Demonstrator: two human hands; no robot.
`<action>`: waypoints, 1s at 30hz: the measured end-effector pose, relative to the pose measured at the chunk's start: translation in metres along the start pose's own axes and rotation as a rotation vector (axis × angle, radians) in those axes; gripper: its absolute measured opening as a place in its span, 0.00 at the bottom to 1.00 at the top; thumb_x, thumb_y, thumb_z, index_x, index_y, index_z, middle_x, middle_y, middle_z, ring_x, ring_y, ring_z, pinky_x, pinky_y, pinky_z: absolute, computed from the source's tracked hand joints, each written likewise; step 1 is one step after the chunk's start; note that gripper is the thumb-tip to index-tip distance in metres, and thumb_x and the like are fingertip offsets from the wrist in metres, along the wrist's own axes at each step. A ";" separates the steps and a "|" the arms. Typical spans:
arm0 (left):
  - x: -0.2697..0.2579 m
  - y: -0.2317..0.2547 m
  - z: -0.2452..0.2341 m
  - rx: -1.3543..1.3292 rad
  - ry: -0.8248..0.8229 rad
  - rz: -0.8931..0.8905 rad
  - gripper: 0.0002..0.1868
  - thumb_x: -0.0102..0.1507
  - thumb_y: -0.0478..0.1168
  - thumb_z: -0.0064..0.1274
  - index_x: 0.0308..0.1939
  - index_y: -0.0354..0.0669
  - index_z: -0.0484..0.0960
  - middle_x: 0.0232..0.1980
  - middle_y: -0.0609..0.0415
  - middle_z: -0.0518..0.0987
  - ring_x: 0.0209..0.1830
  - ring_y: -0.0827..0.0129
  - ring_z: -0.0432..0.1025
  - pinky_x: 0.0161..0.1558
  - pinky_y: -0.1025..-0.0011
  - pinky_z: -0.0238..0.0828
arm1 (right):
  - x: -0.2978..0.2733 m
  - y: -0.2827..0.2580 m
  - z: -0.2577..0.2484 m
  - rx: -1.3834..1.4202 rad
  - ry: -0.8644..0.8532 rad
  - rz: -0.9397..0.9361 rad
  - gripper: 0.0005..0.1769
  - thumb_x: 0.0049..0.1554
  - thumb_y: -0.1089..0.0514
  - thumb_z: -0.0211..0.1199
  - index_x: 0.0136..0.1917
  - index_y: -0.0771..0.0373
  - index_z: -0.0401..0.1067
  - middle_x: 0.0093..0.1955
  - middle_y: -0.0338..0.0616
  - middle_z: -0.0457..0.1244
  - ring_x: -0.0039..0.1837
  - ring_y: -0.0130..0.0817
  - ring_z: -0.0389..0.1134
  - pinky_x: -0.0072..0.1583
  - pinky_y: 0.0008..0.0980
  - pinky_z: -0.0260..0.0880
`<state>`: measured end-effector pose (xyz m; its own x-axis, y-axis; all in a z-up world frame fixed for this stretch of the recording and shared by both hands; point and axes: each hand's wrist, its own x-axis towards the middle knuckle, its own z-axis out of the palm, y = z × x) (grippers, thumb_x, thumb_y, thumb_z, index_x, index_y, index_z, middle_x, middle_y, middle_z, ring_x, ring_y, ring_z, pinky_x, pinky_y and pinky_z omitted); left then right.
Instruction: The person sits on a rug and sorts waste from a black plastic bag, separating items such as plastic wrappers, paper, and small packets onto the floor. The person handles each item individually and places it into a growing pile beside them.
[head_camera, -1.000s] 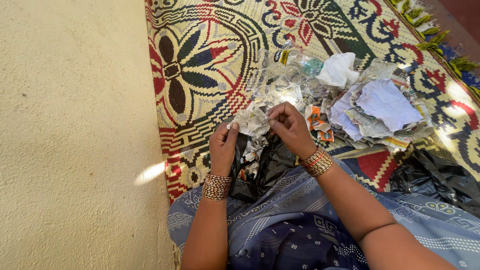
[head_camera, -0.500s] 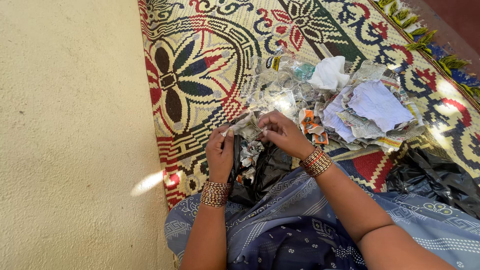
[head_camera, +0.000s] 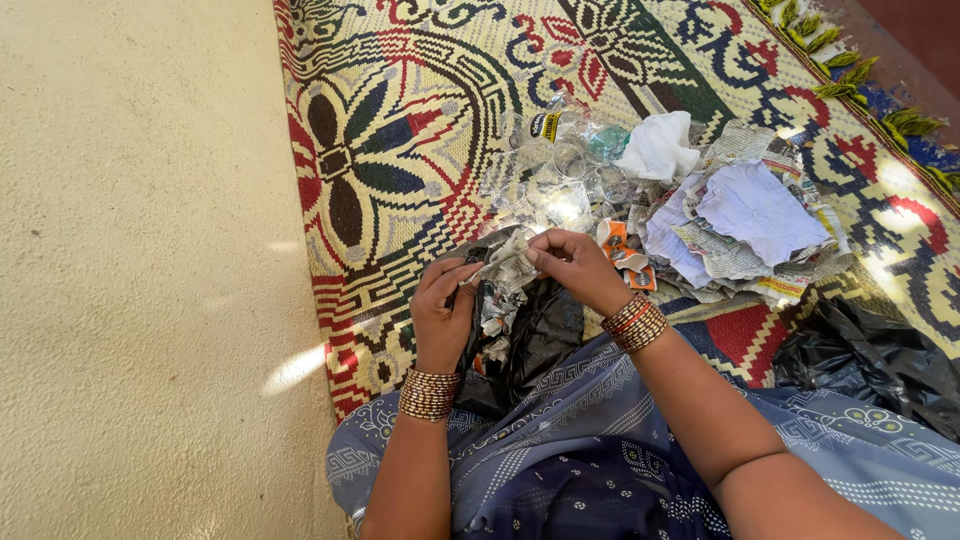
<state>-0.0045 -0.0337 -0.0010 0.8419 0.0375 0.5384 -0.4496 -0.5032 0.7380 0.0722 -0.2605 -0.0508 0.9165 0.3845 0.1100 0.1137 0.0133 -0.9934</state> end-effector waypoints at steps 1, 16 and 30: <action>-0.001 -0.001 0.001 -0.004 -0.006 0.014 0.14 0.64 0.26 0.57 0.51 0.41 0.86 0.53 0.50 0.80 0.48 0.68 0.78 0.43 0.72 0.75 | -0.001 0.001 0.000 0.021 -0.014 0.010 0.16 0.63 0.48 0.64 0.48 0.64 0.76 0.43 0.38 0.66 0.43 0.20 0.67 0.48 0.26 0.73; -0.002 -0.002 0.003 -0.067 -0.072 -0.037 0.13 0.62 0.24 0.55 0.47 0.41 0.86 0.56 0.50 0.79 0.55 0.63 0.77 0.48 0.69 0.76 | -0.001 0.028 0.018 0.421 -0.261 0.275 0.10 0.63 0.57 0.60 0.55 0.65 0.69 0.47 0.40 0.69 0.46 0.27 0.74 0.47 0.28 0.77; -0.003 -0.003 0.001 -0.125 -0.306 -0.099 0.13 0.58 0.24 0.53 0.45 0.38 0.84 0.60 0.48 0.75 0.57 0.61 0.75 0.51 0.66 0.74 | 0.003 -0.005 -0.005 0.049 0.103 0.119 0.12 0.59 0.59 0.60 0.54 0.63 0.78 0.55 0.37 0.67 0.53 0.28 0.73 0.51 0.33 0.81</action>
<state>-0.0058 -0.0332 -0.0053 0.9251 -0.1893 0.3291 -0.3788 -0.4000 0.8346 0.0768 -0.2643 -0.0457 0.9571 0.2898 -0.0084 -0.0144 0.0188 -0.9997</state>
